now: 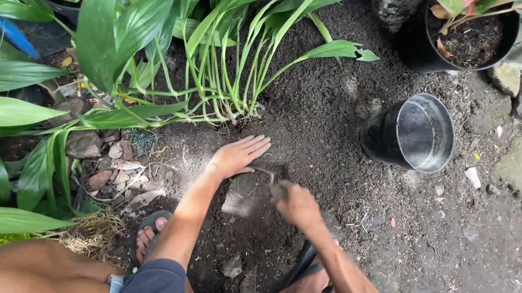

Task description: The person uses a small hand trowel to dig into the soil near the base of a potted plant. They repeatedly scoop and loosen the dirt, occasionally using their hand to clear away debris or adjust the soil around the plant's roots.

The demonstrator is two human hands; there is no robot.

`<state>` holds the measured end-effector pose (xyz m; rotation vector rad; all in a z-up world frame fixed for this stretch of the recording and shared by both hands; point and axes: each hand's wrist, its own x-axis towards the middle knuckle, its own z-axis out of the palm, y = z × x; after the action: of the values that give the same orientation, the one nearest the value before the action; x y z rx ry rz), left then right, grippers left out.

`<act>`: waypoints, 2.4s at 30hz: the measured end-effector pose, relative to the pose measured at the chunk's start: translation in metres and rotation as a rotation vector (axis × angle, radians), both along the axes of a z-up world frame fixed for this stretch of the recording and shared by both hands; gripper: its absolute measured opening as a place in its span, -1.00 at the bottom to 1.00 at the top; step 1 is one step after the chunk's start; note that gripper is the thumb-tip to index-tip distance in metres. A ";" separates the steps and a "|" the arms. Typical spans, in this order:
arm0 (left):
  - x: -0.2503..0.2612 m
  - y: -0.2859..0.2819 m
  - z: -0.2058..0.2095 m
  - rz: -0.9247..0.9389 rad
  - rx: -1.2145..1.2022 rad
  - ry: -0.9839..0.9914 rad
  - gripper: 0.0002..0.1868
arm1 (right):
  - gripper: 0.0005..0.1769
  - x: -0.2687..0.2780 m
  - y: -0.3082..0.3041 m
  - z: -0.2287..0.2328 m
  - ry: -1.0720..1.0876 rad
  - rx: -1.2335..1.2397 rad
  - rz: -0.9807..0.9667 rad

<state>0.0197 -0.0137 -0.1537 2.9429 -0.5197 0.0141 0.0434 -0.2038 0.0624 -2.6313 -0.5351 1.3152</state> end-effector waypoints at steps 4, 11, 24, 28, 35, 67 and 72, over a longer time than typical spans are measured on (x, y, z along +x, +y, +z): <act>0.002 0.007 0.000 0.029 -0.057 -0.096 0.01 | -0.50 0.061 0.015 -0.030 -0.032 0.031 -0.014; 0.005 0.007 -0.005 0.040 -0.255 0.079 -0.01 | -0.62 0.057 0.026 -0.004 -0.063 -0.069 0.034; -0.033 0.043 0.003 0.108 0.038 0.187 -0.03 | -0.55 0.000 0.029 -0.057 -0.158 -0.093 0.204; -0.036 0.044 0.005 0.154 -0.030 0.116 -0.10 | -0.61 0.039 0.061 -0.063 -0.142 -0.077 0.119; -0.038 0.039 0.021 0.172 -0.049 0.194 0.00 | -0.55 0.017 0.046 -0.041 -0.174 -0.062 0.088; -0.063 0.023 0.046 0.270 0.028 0.139 0.25 | -0.55 -0.036 -0.004 -0.074 -0.132 -0.048 0.288; -0.027 -0.007 0.041 0.236 0.086 0.214 0.29 | -0.59 -0.033 -0.030 -0.063 -0.245 -0.122 0.261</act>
<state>-0.0072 -0.0204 -0.1122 3.0206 -0.1451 -0.2997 0.0100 -0.2334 -0.0004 -2.9255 -0.8871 1.1235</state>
